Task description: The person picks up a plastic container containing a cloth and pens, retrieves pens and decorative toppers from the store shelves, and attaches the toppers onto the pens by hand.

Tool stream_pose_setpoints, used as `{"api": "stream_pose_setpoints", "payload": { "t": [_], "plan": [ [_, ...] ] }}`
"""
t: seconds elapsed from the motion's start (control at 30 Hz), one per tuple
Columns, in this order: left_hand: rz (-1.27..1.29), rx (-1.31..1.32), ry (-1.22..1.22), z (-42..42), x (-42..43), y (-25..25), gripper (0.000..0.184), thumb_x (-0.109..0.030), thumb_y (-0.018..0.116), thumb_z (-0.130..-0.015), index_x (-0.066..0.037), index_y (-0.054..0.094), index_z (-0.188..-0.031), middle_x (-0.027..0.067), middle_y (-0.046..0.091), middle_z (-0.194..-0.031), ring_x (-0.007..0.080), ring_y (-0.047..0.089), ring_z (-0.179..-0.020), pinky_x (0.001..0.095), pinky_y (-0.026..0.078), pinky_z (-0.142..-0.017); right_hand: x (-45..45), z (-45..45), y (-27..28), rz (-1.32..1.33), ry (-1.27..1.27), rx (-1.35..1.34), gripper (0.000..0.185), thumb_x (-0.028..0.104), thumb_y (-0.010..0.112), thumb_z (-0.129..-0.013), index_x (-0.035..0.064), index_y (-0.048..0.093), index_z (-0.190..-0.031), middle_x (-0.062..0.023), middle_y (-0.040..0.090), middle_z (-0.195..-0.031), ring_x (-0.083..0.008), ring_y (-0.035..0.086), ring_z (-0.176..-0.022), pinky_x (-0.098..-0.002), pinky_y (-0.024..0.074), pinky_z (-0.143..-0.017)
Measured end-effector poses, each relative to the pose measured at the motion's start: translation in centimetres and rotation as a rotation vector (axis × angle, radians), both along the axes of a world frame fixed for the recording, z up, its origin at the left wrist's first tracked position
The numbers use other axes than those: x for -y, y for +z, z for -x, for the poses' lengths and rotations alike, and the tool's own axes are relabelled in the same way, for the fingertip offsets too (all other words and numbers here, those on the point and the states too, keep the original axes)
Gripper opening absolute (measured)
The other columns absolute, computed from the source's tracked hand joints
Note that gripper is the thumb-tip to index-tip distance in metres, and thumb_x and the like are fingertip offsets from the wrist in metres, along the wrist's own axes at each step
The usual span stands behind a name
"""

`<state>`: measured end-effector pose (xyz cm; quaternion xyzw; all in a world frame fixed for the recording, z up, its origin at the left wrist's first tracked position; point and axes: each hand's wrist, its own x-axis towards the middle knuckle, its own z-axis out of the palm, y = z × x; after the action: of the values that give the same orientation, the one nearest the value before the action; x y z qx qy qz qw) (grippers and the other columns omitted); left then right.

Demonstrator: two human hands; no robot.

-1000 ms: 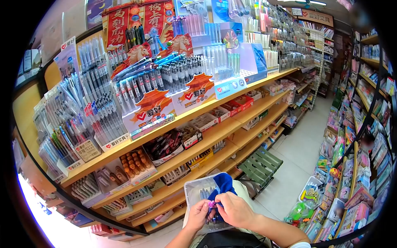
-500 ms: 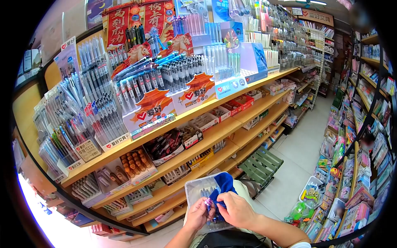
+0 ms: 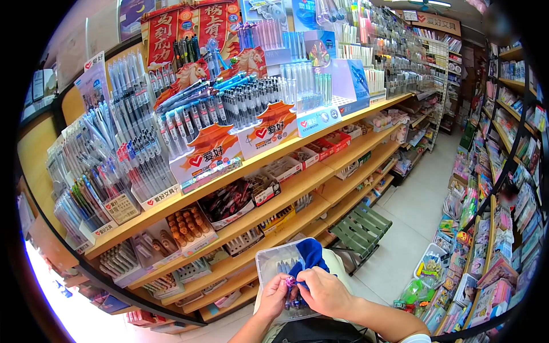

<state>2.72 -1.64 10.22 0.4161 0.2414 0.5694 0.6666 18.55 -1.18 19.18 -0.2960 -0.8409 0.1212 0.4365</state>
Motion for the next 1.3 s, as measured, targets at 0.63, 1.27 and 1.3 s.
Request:
{"api": "stream_pose_setpoints", "payload": {
  "t": [0.63,1.27,1.3],
  "plan": [
    [-0.29,-0.458,0.367,-0.9,0.2,0.3,0.013,-0.01,0.044,-0.093,-0.001,0.055,-0.093,0.0013,0.051,-0.078,0.0081,0.045,-0.066,0.021,0.039,-0.061,0.2,0.2,-0.2,-0.038,-0.033,-0.008,0.029,0.0,0.064,-0.072,0.0028,0.042,-0.092,-0.0118,0.055,-0.077,-0.0287,0.055,-0.068,-0.0356,0.0459,-0.057],
    [-0.127,-0.144,0.139,0.0,-0.2,-1.0,0.029,-0.03,0.042,-0.094,-0.003,0.051,-0.092,0.0043,0.052,-0.074,0.0105,0.046,-0.064,0.0238,0.039,-0.059,-0.1,-0.2,-0.5,-0.006,-0.019,0.039,0.031,0.001,0.063,-0.073,0.0027,0.04,-0.094,-0.0125,0.052,-0.075,-0.0296,0.053,-0.065,-0.0369,0.0443,-0.055],
    [-0.12,-0.137,0.146,-0.1,-0.1,-0.9,0.029,-0.03,0.042,-0.094,-0.003,0.051,-0.091,0.0044,0.052,-0.075,0.0108,0.046,-0.064,0.0239,0.039,-0.059,-0.1,-0.3,-0.4,-0.006,-0.017,0.033,0.031,0.001,0.063,-0.073,0.0028,0.04,-0.094,-0.0124,0.052,-0.075,-0.0296,0.053,-0.065,-0.0368,0.0444,-0.055]
  ]
}}
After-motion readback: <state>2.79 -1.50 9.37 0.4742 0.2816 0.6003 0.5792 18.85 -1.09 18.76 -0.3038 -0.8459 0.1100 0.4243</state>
